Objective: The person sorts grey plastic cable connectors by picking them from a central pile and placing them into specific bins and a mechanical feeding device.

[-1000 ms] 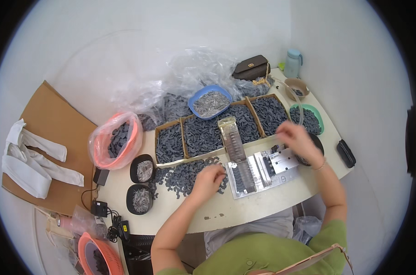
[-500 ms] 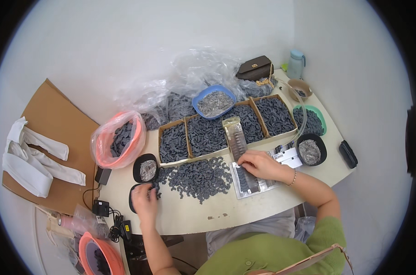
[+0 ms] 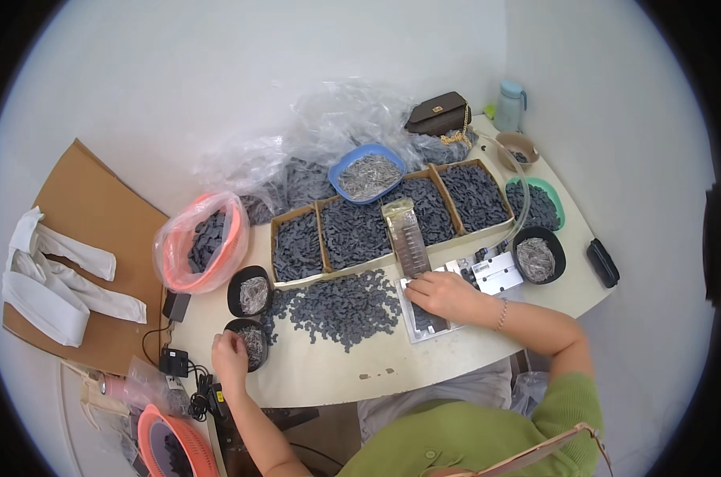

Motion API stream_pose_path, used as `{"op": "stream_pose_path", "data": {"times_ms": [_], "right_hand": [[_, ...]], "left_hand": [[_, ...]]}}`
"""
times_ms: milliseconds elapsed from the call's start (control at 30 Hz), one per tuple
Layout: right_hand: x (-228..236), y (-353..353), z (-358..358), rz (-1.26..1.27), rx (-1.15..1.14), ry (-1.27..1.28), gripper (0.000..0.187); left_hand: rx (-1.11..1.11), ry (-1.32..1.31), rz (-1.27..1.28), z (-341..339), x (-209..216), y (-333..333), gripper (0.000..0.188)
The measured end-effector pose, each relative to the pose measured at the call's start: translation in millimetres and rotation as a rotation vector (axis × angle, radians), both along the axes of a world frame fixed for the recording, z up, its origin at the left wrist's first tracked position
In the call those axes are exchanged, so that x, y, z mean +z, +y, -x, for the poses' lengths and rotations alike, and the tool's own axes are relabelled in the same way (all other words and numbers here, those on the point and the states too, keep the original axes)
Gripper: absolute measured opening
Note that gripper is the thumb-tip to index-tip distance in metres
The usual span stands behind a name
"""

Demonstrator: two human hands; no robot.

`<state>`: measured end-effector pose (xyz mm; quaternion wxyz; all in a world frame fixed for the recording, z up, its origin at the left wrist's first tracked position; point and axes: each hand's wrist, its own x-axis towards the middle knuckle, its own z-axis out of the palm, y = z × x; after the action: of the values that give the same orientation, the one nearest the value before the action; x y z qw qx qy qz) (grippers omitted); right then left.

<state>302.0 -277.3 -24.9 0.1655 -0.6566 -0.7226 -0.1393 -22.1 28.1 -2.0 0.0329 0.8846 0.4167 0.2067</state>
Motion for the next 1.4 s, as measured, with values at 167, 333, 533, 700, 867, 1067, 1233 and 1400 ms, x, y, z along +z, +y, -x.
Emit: {"op": "stream_pose_path", "data": {"times_ms": [167,333,533,700,867,1067,1233,1400], "right_hand": [[23,-23,1,-0.118,-0.052,0.067,0.026],[45,-95,-50,-0.159,-0.649,0.187,0.022],[45,-156,-61,0.131,-0.902,0.337,0.015],[42,-161,-61,-0.030,-0.887,0.344,0.012],[41,-172,-66,0.002,-0.907,0.348,0.009],[35,-166,-68,0.063,-0.888,0.294,0.007],[36,-169,-69,0.054,-0.893,0.284,0.013],[56,-170,-59,0.156,-1.074,0.199,0.019]], "left_hand": [[0.008,-0.154,-0.093,-10,-1,-10,0.004],[-0.452,-0.398,0.437,-61,-2,-74,0.008],[-1.016,-0.313,0.467,-146,-12,-163,0.012],[-0.998,-0.267,0.230,-183,-22,-198,0.014],[-1.027,-0.204,0.030,-184,-20,-206,0.018],[-1.080,-0.081,-0.095,-165,-32,-209,0.028],[-1.016,-0.010,-0.037,-160,-26,-202,0.060],[-0.968,0.079,-0.077,-175,-38,-183,0.088]]}}
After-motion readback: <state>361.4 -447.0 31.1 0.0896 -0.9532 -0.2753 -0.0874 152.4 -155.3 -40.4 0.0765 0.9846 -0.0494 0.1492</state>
